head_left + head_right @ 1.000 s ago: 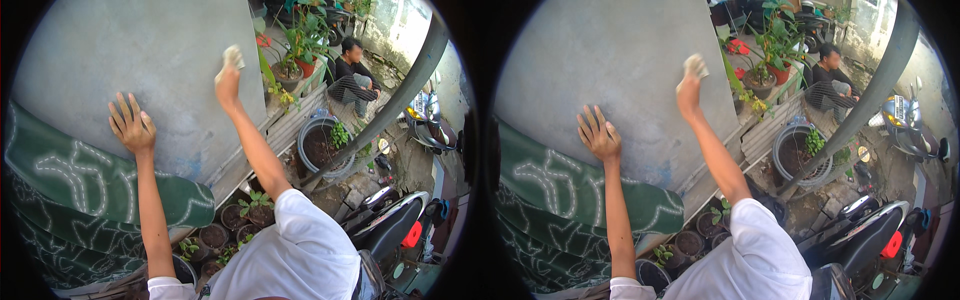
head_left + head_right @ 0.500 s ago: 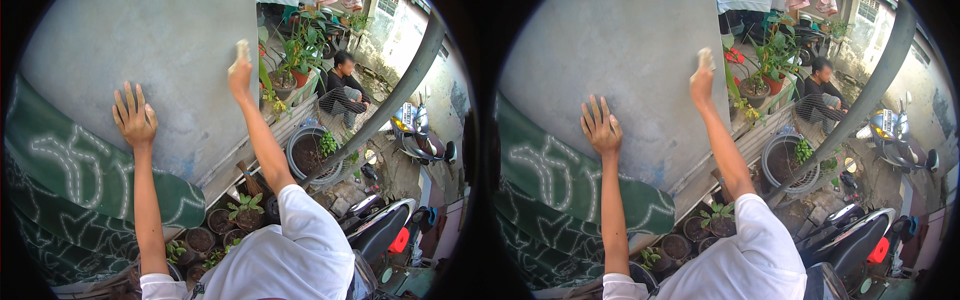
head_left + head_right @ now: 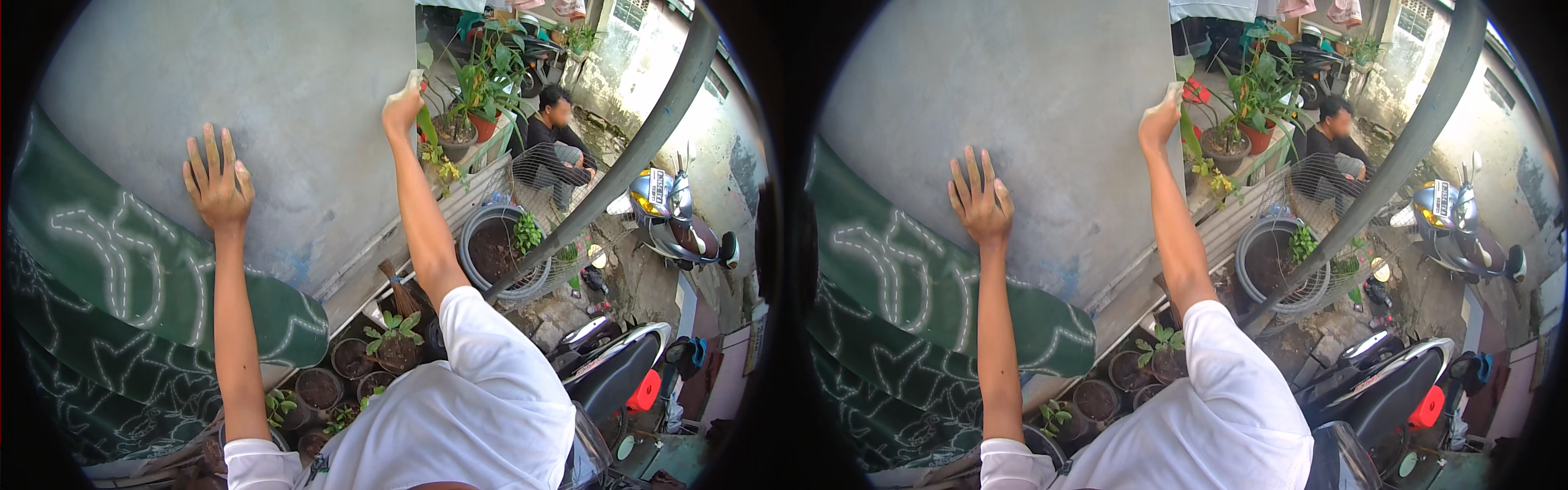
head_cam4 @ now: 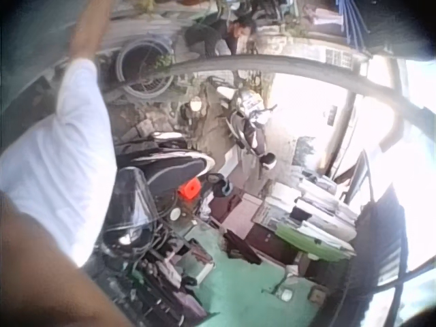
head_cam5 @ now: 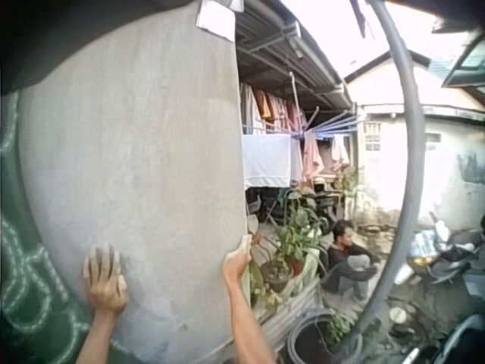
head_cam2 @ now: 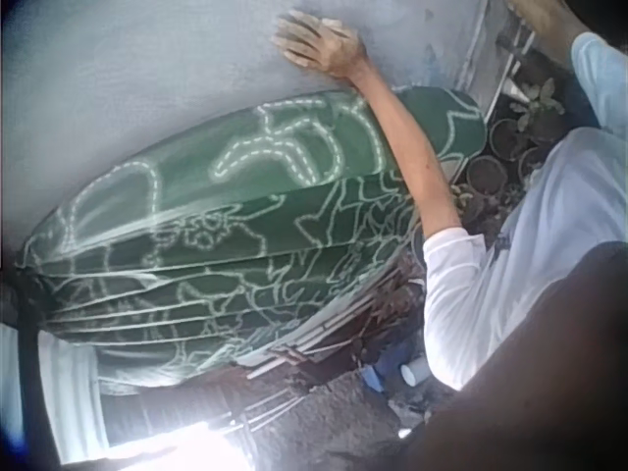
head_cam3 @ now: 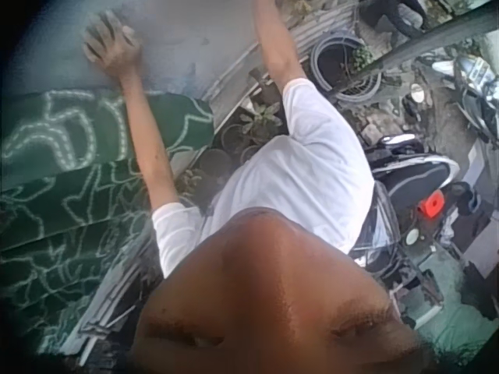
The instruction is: Sanding the exterior surface of a concrete or plaster wall using a small piece of sandpaper.
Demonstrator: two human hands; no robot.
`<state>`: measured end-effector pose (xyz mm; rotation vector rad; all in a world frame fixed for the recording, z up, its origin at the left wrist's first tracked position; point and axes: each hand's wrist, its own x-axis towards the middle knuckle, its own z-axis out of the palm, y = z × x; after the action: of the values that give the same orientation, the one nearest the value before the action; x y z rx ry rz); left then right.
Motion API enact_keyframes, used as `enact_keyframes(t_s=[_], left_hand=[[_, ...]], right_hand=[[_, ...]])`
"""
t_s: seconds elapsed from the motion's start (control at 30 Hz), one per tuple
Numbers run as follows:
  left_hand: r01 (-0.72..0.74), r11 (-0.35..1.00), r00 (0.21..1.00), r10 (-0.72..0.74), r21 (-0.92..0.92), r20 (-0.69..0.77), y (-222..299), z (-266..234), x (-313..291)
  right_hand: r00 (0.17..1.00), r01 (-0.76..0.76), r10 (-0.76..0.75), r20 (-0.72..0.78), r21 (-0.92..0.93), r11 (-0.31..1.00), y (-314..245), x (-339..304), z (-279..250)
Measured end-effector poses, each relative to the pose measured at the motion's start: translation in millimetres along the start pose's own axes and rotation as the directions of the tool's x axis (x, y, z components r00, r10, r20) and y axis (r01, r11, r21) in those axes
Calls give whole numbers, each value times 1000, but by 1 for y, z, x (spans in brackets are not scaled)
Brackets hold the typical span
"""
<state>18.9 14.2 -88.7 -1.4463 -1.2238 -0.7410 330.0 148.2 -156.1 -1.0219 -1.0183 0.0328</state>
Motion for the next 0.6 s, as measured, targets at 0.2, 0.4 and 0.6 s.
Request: enact_keyframes(t_s=[0.2,0.4,0.6], left_hand=[[0,999,1000,1,-43,16,0,-2,-5],[0,999,1000,-1,-54,-11,-2,-1,-9],[-3,997,1000,1,-72,-26,-2,5,-9]], right_hand=[[985,170,-169,14,-126,977,-1,-11,1],[985,171,-165,58,-123,978,-8,-2,4],[958,278,-285,3,-233,932,-24,1,16]])
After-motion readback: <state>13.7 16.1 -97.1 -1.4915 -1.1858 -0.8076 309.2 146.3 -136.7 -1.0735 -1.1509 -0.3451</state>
